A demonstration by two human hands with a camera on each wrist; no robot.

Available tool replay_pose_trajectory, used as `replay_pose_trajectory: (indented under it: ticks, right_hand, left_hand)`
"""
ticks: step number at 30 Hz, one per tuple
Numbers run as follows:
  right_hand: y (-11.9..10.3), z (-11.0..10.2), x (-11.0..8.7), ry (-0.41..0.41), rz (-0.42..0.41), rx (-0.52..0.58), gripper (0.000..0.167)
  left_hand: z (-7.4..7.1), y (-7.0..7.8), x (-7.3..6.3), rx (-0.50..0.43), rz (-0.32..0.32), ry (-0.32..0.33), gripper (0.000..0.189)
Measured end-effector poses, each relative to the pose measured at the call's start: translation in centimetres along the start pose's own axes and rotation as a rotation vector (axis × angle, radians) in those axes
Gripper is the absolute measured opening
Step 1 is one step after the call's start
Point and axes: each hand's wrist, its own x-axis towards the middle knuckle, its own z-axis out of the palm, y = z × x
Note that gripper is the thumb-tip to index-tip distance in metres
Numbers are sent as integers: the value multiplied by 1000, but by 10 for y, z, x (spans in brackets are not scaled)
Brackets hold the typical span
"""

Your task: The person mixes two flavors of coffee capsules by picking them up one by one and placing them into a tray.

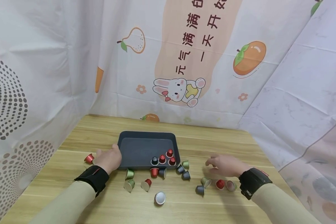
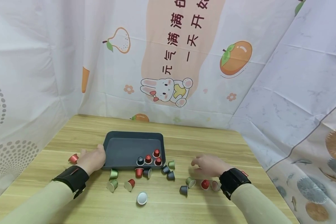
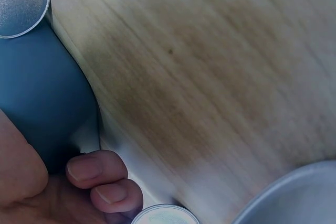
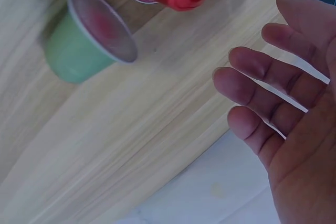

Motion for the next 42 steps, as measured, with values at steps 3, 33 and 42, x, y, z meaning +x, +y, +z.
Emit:
replay_pose_trajectory:
  ticks: [3, 33, 42]
  right_hand:
    - [-1, 1, -4, -31, 61, 48, 29]
    - [3, 11, -23, -247, 174, 254, 53]
    - [4, 15, -22, -265, 167, 241, 49]
  left_hand:
    - [0, 0, -1, 9, 13, 4, 47]
    - [0, 0, 2, 15, 5, -13, 44]
    - [0, -1, 1, 47, 47, -9, 46]
